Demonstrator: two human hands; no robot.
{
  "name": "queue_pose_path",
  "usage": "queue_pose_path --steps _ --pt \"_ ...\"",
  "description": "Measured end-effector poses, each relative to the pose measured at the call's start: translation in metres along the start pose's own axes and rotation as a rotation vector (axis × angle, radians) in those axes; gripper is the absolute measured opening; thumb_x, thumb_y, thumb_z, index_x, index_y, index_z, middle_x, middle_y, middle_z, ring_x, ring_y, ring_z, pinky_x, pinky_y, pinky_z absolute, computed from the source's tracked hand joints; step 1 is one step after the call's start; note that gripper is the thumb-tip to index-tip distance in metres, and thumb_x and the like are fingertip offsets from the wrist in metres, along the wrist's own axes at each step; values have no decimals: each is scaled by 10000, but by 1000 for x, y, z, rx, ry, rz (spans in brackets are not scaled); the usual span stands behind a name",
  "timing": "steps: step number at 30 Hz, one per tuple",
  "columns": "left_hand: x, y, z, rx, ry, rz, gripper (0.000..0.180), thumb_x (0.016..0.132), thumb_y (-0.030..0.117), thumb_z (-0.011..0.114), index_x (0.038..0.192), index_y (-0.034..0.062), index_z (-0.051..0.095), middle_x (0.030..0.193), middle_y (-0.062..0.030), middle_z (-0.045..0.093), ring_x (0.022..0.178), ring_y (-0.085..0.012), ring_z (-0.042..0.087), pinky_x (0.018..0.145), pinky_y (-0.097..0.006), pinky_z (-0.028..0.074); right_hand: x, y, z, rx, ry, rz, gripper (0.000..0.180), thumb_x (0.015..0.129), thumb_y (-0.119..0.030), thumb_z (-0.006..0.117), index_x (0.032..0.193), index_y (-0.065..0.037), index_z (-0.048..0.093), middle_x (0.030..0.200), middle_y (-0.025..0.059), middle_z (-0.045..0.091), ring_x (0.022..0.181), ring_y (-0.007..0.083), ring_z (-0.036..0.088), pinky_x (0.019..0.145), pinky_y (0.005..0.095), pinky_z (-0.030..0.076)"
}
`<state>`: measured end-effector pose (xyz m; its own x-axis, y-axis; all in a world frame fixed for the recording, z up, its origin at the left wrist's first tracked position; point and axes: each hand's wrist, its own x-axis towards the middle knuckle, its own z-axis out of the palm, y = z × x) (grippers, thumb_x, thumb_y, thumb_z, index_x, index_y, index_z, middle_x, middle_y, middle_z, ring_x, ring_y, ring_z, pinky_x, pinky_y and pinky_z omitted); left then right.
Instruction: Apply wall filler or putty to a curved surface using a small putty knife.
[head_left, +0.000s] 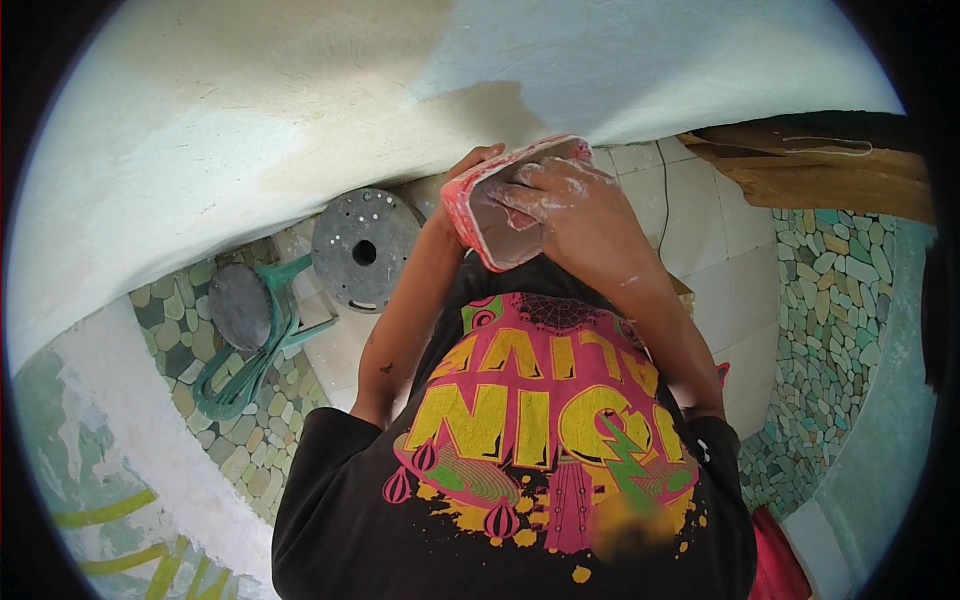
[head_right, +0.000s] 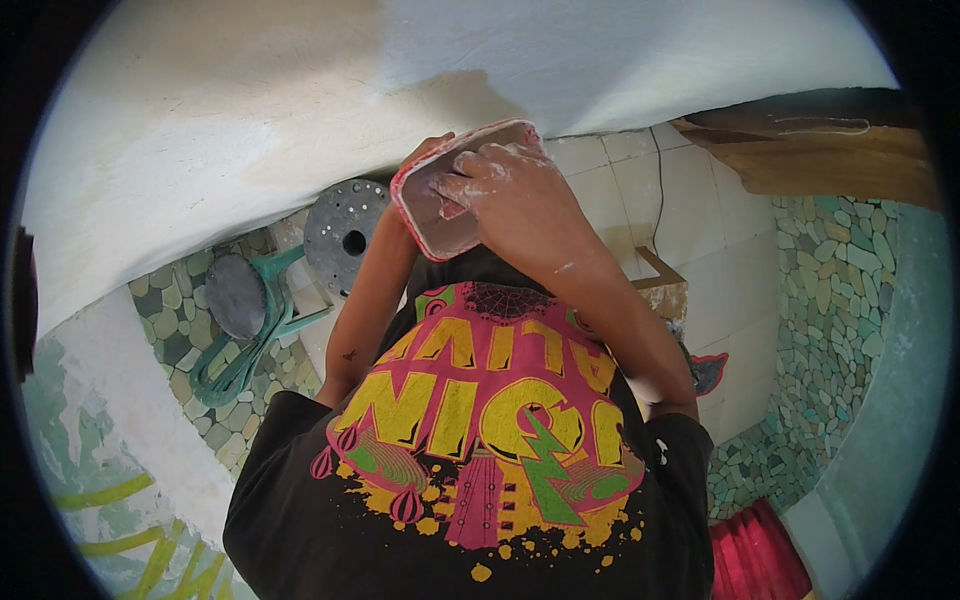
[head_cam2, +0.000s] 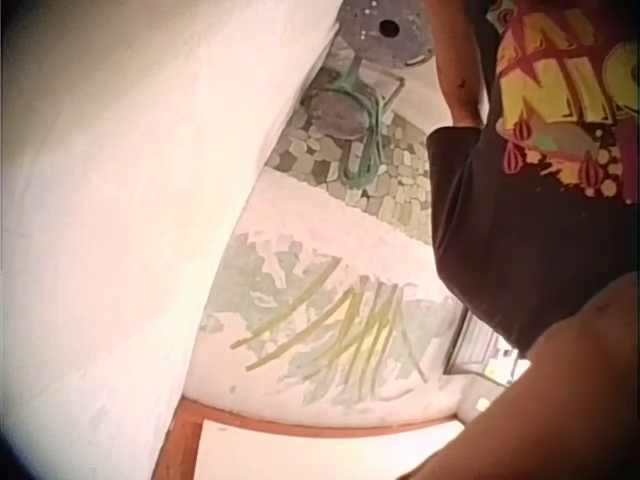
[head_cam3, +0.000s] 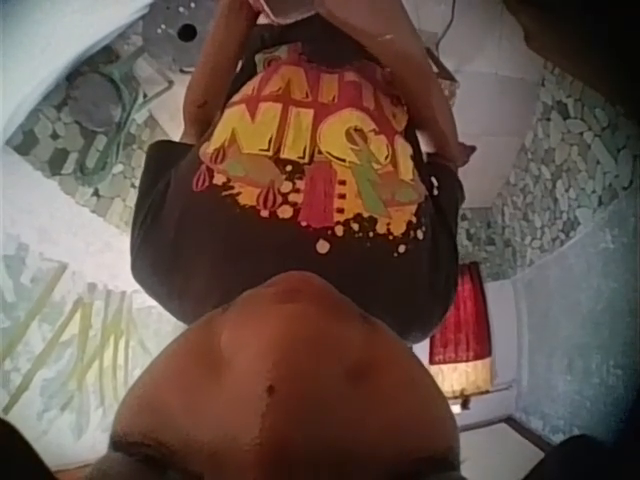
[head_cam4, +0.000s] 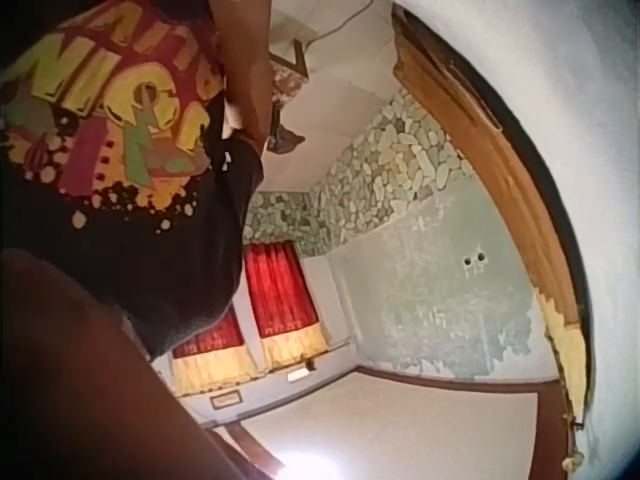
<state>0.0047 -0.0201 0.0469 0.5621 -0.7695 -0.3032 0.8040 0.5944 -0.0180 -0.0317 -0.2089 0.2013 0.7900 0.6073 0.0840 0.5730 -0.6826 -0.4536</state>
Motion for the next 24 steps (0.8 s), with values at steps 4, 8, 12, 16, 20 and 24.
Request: queue_pose_path --steps 4,8,12,16,20,24 --pt "3 -6 -14 34 -141 148 419 1010 365 579 1182 -5 678 1065 -186 749 862 -302 734 788 -452 623 2 5 15 2 -66 10 314 833 -105 641 1120 -132 766 1146 67 718 1105 284 669 965 435 522" --pt "-4 -12 1 138 -157 50 398 1014 356 574 1161 4 687 1051 -181 750 852 -290 735 783 -434 624 1 12 7 26 -177 -6 303 830 -115 657 1113 -135 763 1135 59 719 1096 278 673 953 430 529" --pt "-3 -11 -7 23 -74 163 413 1010 357 577 1169 -9 683 1056 -184 750 861 -293 737 801 -432 621 3 7 11 2 -62 -37 286 846 -116 644 1105 -133 763 1103 72 716 1089 280 676 931 437 538" --pt "-1 -15 14 20 -42 161 425 1000 359 593 1155 -27 685 1042 -184 755 861 -296 739 821 -442 615 0 14 21 19 6 -42 305 837 -93 633 1111 -131 761 1126 85 711 1101 291 675 934 440 538" --pt "-2 -7 6 109 42 73 333 1028 317 560 1084 14 686 981 -142 740 817 -207 721 687 -319 604 6 22 11 78 -104 1 350 783 -63 678 1118 -114 762 1146 90 729 1068 320 679 957 443 532" --pt "4 -6 -14 40 -20 38 492 1001 373 584 1248 -48 647 1145 -209 736 949 -326 738 884 -459 604 1 36 -7 155 -142 24 375 771 -20 691 1129 -106 764 1136 110 734 1072 331 679 971 440 529"
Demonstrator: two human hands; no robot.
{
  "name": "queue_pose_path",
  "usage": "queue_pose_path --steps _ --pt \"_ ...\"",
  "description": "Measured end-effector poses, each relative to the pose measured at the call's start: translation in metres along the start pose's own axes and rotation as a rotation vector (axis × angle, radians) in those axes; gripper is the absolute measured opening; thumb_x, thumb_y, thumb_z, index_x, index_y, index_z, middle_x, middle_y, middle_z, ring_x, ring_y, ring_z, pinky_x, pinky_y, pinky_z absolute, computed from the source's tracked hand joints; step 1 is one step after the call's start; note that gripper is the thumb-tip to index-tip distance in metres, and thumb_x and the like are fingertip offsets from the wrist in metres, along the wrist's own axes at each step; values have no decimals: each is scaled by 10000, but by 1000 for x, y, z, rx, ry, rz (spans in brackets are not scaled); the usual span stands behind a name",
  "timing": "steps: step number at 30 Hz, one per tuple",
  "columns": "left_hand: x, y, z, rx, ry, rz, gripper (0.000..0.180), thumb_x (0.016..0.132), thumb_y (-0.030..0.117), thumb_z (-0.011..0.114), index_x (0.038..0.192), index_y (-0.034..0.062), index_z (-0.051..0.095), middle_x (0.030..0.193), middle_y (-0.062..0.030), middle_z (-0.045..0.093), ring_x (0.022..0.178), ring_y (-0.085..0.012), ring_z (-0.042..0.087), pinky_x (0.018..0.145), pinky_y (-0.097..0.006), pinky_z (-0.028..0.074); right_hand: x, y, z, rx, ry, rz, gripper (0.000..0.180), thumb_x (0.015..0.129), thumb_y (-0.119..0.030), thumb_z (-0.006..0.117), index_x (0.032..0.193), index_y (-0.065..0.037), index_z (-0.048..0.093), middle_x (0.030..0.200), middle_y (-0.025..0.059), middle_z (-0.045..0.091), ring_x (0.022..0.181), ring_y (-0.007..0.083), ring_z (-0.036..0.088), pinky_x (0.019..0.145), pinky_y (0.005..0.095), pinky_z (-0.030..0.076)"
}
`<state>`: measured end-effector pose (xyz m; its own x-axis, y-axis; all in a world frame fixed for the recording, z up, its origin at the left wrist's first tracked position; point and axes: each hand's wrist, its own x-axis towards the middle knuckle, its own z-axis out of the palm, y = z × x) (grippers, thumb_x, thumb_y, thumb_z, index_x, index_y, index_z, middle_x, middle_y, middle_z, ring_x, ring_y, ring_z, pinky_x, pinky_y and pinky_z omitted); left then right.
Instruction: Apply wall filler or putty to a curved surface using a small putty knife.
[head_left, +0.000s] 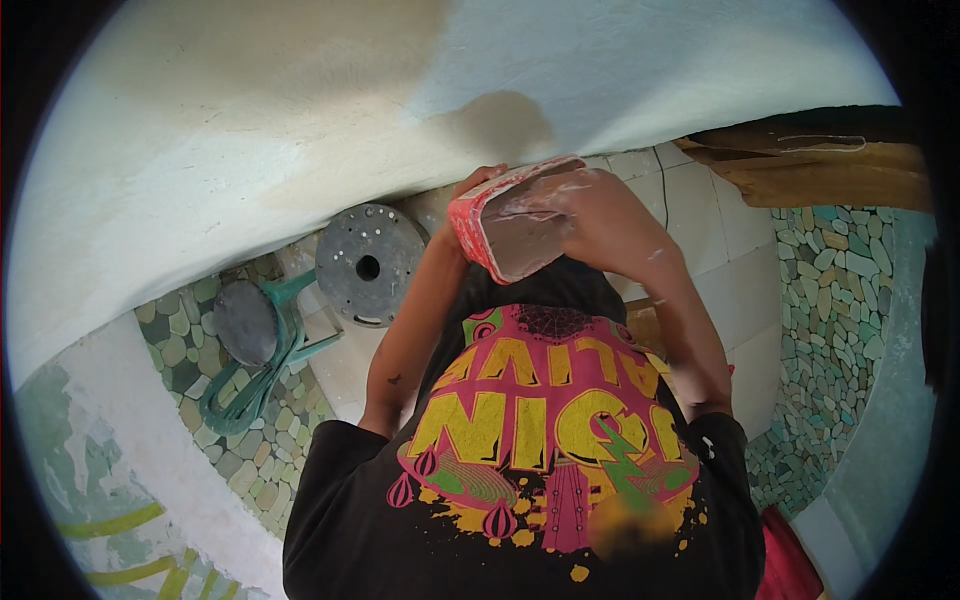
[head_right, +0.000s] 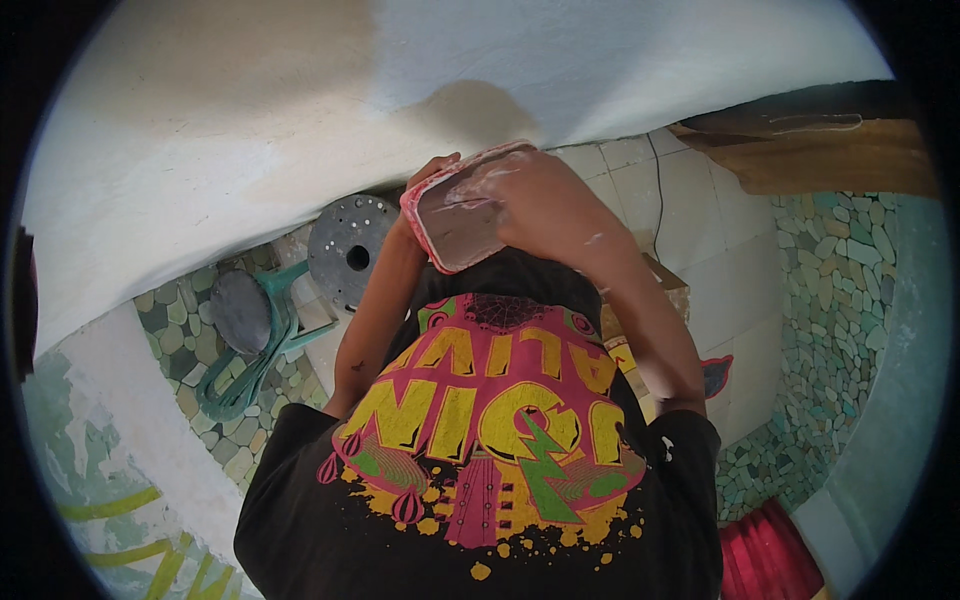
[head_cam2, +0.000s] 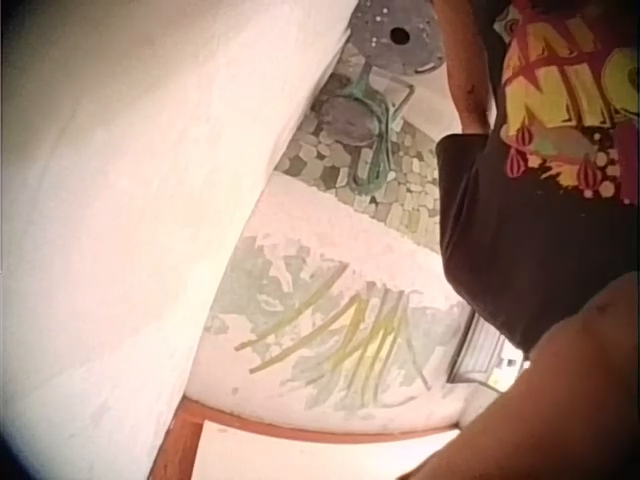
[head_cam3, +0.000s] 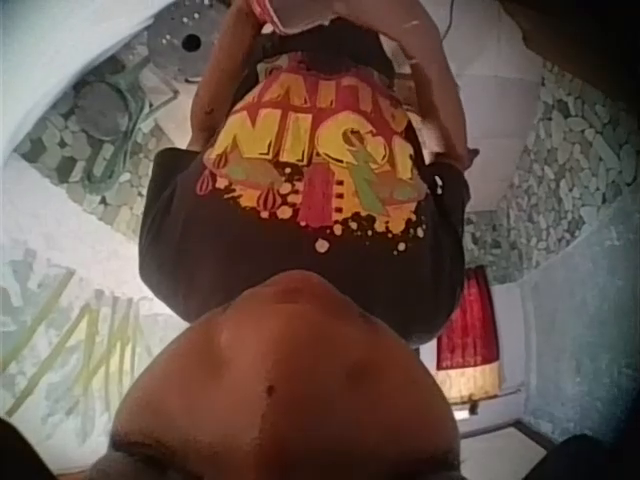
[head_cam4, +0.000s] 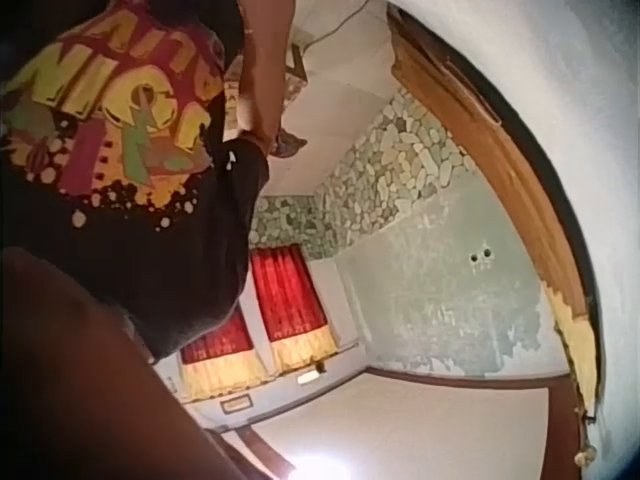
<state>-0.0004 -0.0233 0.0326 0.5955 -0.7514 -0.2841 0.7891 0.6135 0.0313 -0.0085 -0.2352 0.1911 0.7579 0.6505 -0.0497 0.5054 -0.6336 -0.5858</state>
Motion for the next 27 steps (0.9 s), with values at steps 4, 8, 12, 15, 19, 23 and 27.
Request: queue_pose_path --steps 4,8,12,15,19,23,27 --pt "-5 6 -1 798 84 253 514 1048 357 471 1410 3 561 1344 -208 649 1143 -343 677 973 -510 561 -7 -2 -42 501 -26 316 289 843 21 724 1115 -67 764 1138 108 745 1110 275 696 947 396 548" --pt "10 5 11 186 114 199 502 1077 311 384 1479 38 513 1432 -178 605 1259 -333 621 1059 -536 508 -18 56 -16 1063 152 497 288 880 42 731 1158 -30 734 1185 106 727 1154 247 681 948 377 563" --pt "8 13 -21 765 -70 385 596 1066 401 366 1558 69 419 1523 -141 534 1375 -326 536 1149 -505 441 -8 56 29 2149 624 184 330 925 -1 700 1249 -13 639 1238 122 684 1131 269 684 989 437 573" --pt "-3 1 -14 -14 -130 130 716 1030 530 350 1601 98 362 1598 -135 454 1440 -339 476 1189 -518 395 -15 72 63 2386 674 -125 351 954 -73 647 1303 -45 641 1240 115 698 1141 233 678 1023 419 539" --pt "-11 -1 -13 -249 -245 183 732 990 538 418 1565 85 441 1601 -152 456 1482 -375 421 1236 -555 320 -12 8 -39 2260 888 -315 339 969 -92 637 1304 -42 635 1203 88 699 1144 210 663 1047 411 521" --pt "-17 10 1 111 -180 214 582 1080 414 403 1562 89 406 1601 -124 449 1476 -321 434 1240 -504 336 -24 -2 -126 1163 1388 -468 366 929 2 681 1293 -17 653 1220 126 710 1099 277 696 970 454 567" --pt "-13 19 16 11 -184 175 630 1023 422 414 1533 55 471 1535 -183 525 1419 -397 496 1210 -543 367 -10 -23 -240 -387 1529 -406 323 855 25 714 1170 -28 763 1158 149 750 1116 320 707 984 448 555"
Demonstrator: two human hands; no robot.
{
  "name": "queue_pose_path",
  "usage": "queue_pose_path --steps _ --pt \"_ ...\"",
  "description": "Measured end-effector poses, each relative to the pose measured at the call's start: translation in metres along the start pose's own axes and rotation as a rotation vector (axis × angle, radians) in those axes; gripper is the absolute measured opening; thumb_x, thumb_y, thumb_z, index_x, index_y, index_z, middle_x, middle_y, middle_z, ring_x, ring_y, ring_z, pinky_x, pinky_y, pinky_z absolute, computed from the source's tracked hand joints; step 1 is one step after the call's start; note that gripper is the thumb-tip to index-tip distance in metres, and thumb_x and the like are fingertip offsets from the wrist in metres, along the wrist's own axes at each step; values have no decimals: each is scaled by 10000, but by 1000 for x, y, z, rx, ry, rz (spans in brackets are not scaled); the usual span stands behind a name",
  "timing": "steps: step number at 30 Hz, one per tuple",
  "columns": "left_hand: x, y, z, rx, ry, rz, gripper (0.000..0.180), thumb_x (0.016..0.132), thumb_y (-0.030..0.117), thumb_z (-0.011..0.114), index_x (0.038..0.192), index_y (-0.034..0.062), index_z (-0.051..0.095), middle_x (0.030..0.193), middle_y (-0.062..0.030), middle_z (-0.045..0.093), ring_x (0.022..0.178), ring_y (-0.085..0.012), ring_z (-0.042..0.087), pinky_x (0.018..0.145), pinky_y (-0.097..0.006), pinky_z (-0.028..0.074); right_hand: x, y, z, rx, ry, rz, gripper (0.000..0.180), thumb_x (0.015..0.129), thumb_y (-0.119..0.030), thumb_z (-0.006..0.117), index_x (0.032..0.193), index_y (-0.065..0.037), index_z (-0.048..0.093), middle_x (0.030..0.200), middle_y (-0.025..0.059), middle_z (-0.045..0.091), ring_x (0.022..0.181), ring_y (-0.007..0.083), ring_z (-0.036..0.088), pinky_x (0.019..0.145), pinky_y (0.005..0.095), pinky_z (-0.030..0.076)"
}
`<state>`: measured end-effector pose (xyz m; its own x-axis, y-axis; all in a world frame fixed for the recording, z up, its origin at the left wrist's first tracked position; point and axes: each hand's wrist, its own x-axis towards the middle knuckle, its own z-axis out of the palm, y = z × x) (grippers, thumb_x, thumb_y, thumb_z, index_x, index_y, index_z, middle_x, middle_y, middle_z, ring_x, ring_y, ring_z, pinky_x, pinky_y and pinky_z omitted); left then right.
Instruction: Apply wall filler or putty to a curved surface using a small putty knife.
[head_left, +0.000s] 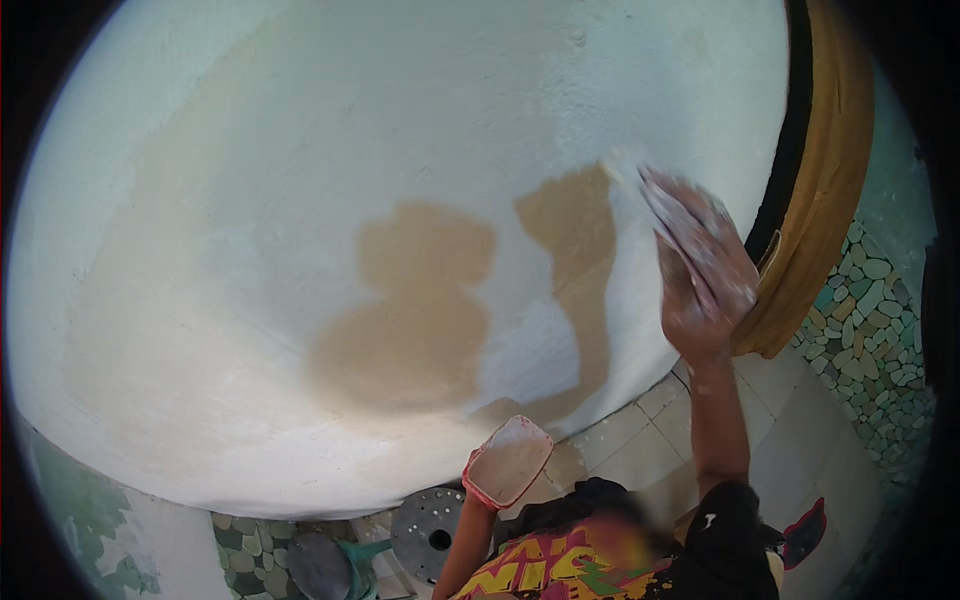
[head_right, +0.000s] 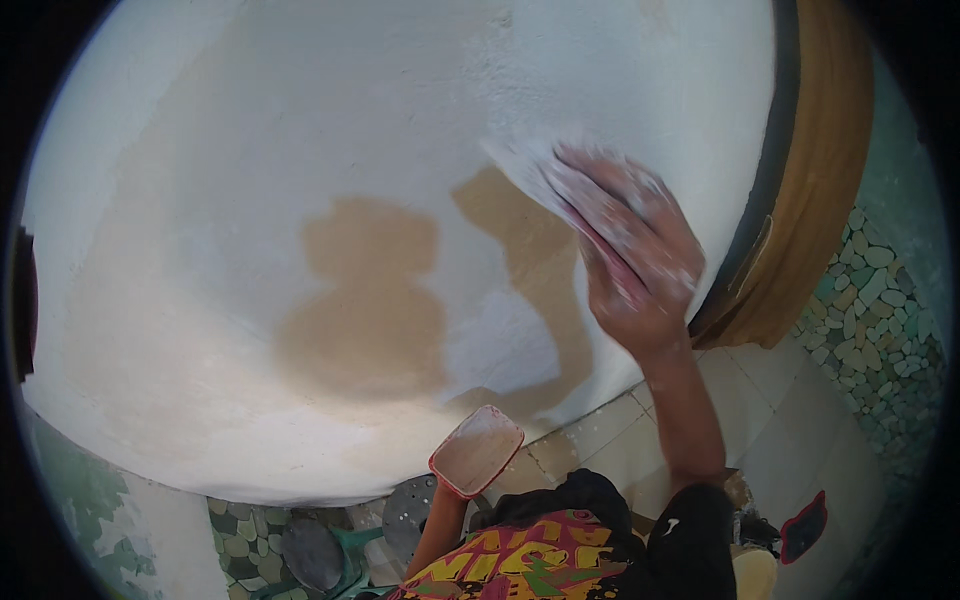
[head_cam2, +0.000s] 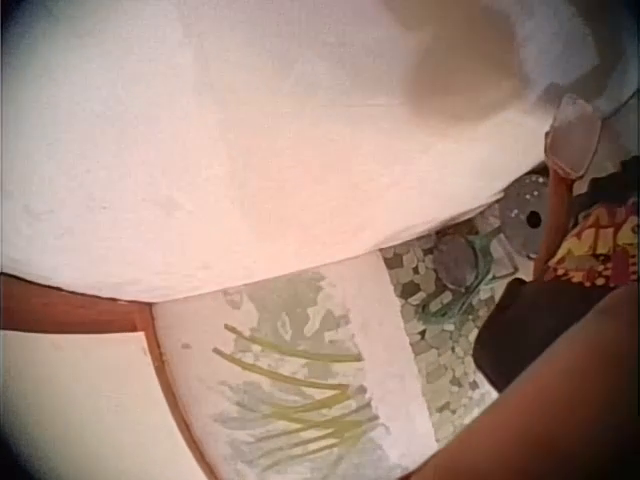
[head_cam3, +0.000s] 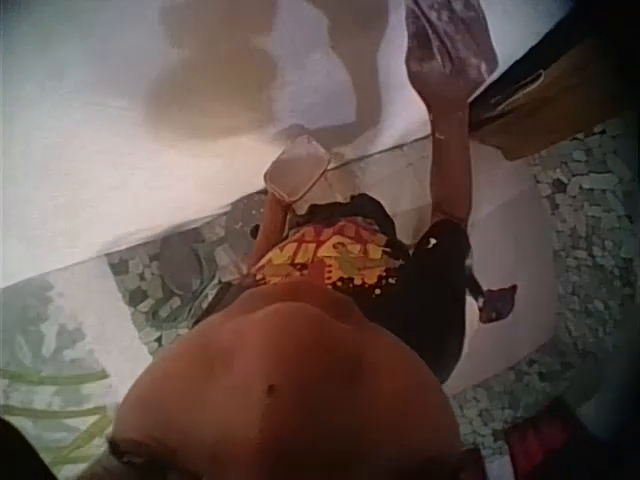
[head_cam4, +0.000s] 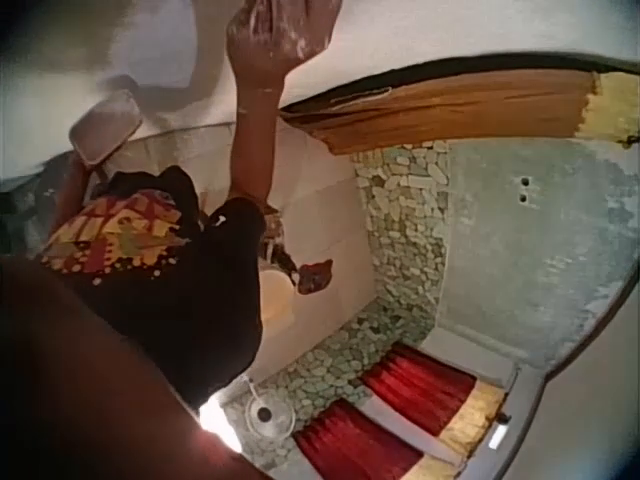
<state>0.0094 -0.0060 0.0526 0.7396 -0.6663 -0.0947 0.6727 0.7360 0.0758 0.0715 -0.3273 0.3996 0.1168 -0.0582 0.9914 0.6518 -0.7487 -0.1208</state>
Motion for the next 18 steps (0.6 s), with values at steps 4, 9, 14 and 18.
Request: queue_pose_path --steps 4,9,14,18 --pt "8 -2 2 17 53 46 643 1033 499 442 1540 103 454 1547 -192 499 1409 -451 490 1056 -648 499 28 41 20 -288 -54 -234 386 806 -31 740 1188 -80 770 1244 90 733 1159 330 682 1046 454 518" --pt "16 -8 -2 -24 86 -2 666 1023 504 450 1540 85 455 1554 -189 493 1419 -435 484 1112 -614 465 46 59 40 -340 -54 -291 364 828 -119 748 1191 -127 773 1310 43 709 1231 313 648 1085 471 495" --pt "23 -19 20 3 72 -15 685 1012 490 454 1549 66 439 1563 -178 486 1437 -407 473 1192 -551 400 32 50 44 -348 -251 -299 415 851 -110 730 1265 -133 750 1346 38 698 1300 303 617 1145 493 449" --pt "32 -24 37 57 21 -14 645 1019 455 428 1539 76 465 1543 -171 514 1421 -390 496 1181 -523 414 35 40 32 -273 -227 -235 424 851 -104 724 1274 -125 742 1355 42 693 1304 294 613 1142 488 450"
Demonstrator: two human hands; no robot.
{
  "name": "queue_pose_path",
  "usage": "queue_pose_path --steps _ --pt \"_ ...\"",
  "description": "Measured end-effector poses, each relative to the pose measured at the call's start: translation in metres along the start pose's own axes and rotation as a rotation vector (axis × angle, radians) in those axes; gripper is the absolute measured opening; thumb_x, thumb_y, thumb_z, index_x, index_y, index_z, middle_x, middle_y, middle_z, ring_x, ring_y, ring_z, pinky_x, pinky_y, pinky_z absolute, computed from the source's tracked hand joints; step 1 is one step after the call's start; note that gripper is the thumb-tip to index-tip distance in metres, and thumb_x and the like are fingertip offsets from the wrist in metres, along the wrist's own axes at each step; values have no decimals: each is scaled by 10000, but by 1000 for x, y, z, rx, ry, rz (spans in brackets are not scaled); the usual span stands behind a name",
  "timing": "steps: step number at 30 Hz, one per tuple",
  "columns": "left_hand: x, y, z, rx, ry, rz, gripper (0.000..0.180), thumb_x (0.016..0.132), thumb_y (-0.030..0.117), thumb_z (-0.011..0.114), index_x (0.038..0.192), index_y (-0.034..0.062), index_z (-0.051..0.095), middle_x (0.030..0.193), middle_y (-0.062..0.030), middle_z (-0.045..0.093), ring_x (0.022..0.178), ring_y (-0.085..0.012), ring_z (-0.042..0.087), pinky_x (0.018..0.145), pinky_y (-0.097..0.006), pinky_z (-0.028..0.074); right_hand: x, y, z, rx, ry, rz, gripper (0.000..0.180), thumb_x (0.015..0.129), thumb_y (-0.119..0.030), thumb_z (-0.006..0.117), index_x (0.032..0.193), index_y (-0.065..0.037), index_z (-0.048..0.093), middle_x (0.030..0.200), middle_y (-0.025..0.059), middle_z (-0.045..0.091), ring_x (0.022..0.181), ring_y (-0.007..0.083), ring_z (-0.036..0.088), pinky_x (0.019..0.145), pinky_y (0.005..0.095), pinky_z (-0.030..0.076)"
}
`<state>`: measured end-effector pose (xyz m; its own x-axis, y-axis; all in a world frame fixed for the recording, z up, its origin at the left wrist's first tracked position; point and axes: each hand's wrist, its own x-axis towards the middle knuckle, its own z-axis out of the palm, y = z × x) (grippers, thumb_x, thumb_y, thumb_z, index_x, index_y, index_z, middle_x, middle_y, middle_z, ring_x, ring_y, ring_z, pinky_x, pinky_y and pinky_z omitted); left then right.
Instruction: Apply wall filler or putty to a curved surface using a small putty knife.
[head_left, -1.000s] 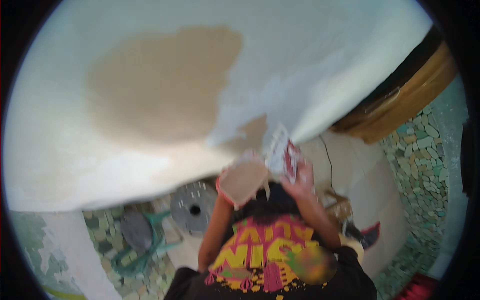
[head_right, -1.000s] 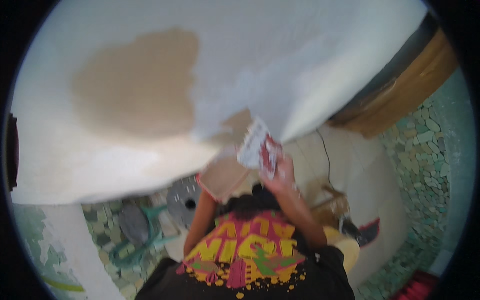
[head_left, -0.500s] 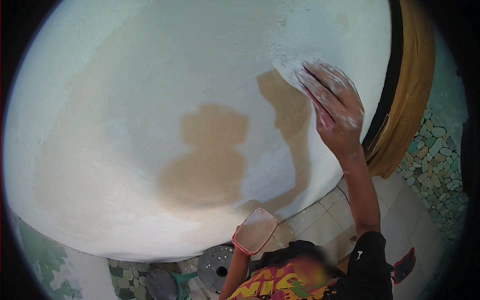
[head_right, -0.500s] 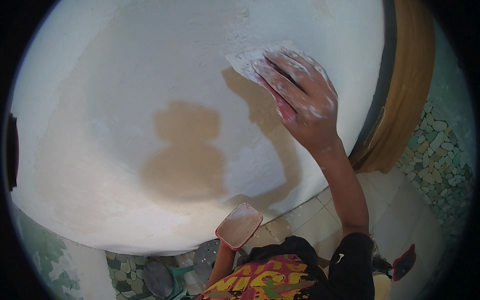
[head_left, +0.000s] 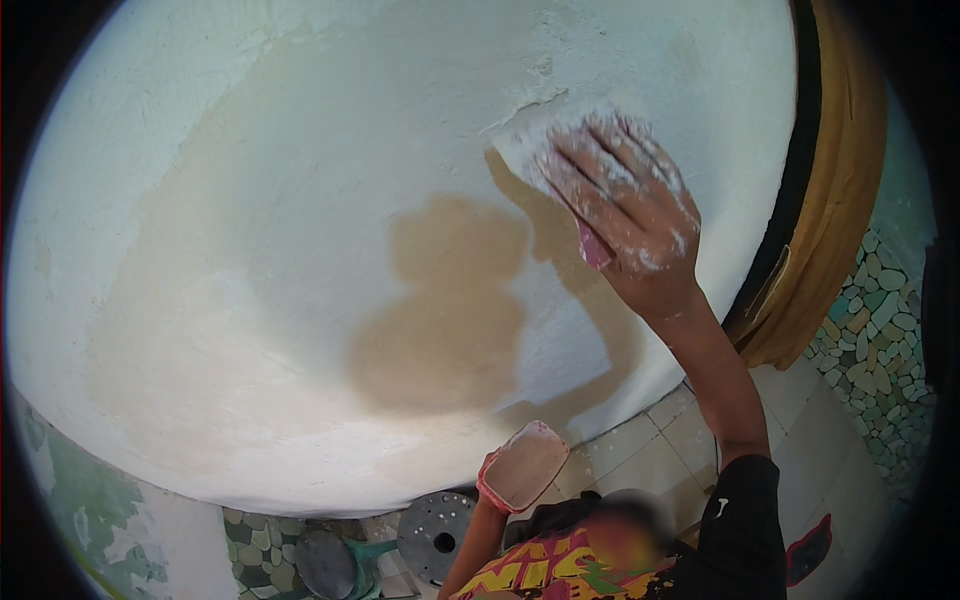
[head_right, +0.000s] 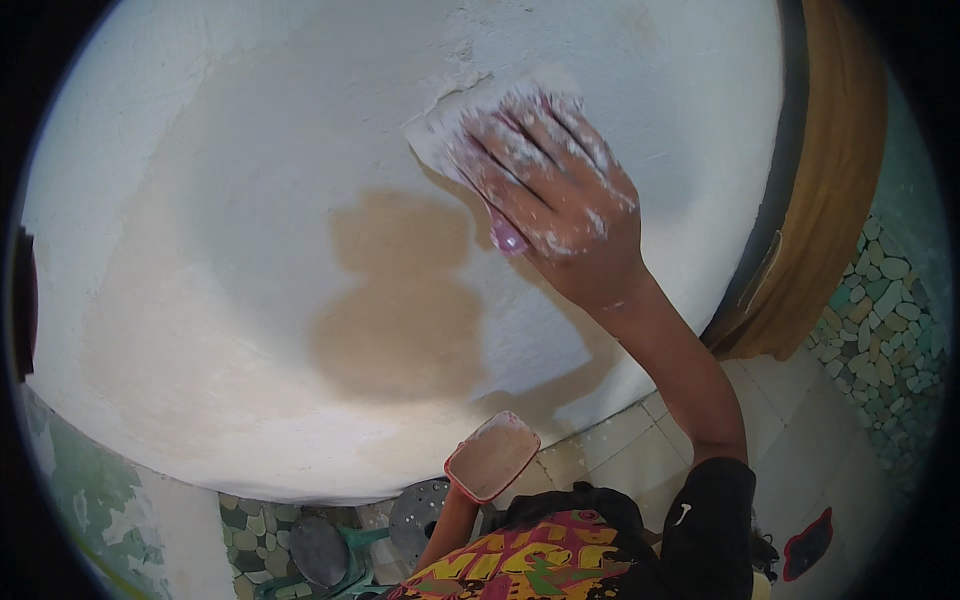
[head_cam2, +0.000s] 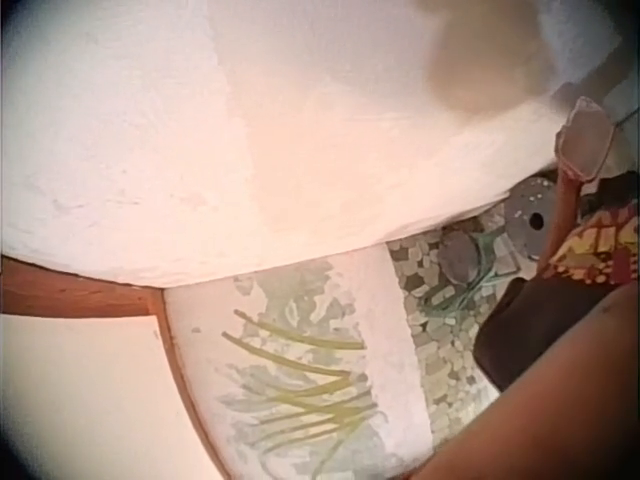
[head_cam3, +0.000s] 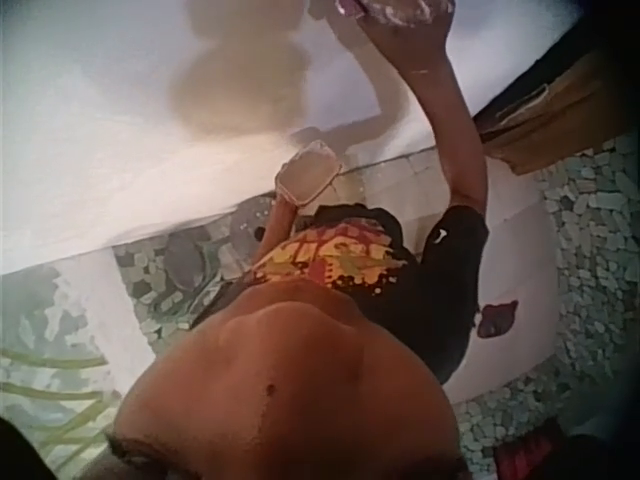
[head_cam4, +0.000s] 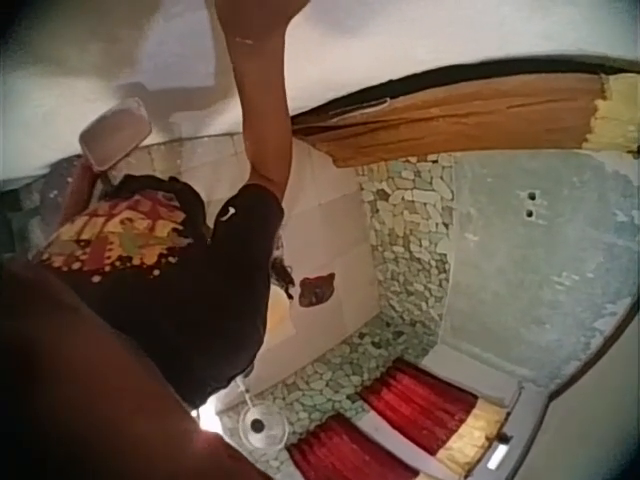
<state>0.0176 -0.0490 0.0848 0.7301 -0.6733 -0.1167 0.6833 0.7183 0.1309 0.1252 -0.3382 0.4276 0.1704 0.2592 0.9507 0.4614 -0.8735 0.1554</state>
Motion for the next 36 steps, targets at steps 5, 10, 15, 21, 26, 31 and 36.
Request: queue_pose_path --steps 5,10,15,21,26,31,36 --pt "8 -1 -11 50 2 -62 689 1002 479 451 1557 71 430 1565 -172 487 1434 -395 480 1188 -535 404 17 -6 8 4 46 56 486 760 -62 773 1239 -138 755 1319 39 708 1259 283 642 1105 471 482" --pt "20 -14 -10 1 67 -53 698 977 507 469 1558 122 458 1541 -187 517 1382 -427 528 1051 -633 486 12 0 -9 -11 39 36 484 717 -86 794 1197 -145 756 1296 38 705 1234 276 643 1095 462 487" --pt "34 2 -65 180 191 -39 690 963 477 497 1548 112 468 1514 -192 541 1337 -421 573 1052 -583 508 28 8 0 -85 125 -43 421 718 -136 788 1138 -144 767 1252 48 717 1212 276 647 1084 468 492" --pt "38 -7 -46 127 162 -53 676 961 455 501 1538 104 479 1497 -195 556 1325 -413 586 1064 -549 514 6 -9 12 29 107 -37 345 756 -174 771 1100 -150 781 1266 49 720 1218 276 656 1122 482 474" --pt "43 -17 3 54 18 -168 666 965 446 494 1533 99 486 1491 -196 561 1326 -407 587 1071 -531 515 23 -4 57 26 243 -132 389 746 -211 797 1135 -208 785 1302 25 714 1242 260 653 1146 475 467" --pt "39 -15 5 111 3 -121 654 983 442 446 1533 90 485 1494 -194 559 1329 -404 586 1073 -530 513 19 -26 63 78 266 -74 419 747 -191 811 1160 -249 780 1323 3 704 1259 254 648 1135 463 486" --pt "40 -16 -6 84 71 -127 655 990 439 432 1542 89 474 1497 -197 556 1329 -415 583 1070 -533 513 19 -22 56 106 340 -99 402 731 -210 822 1130 -247 787 1332 32 697 1251 262 653 1120 467 497"
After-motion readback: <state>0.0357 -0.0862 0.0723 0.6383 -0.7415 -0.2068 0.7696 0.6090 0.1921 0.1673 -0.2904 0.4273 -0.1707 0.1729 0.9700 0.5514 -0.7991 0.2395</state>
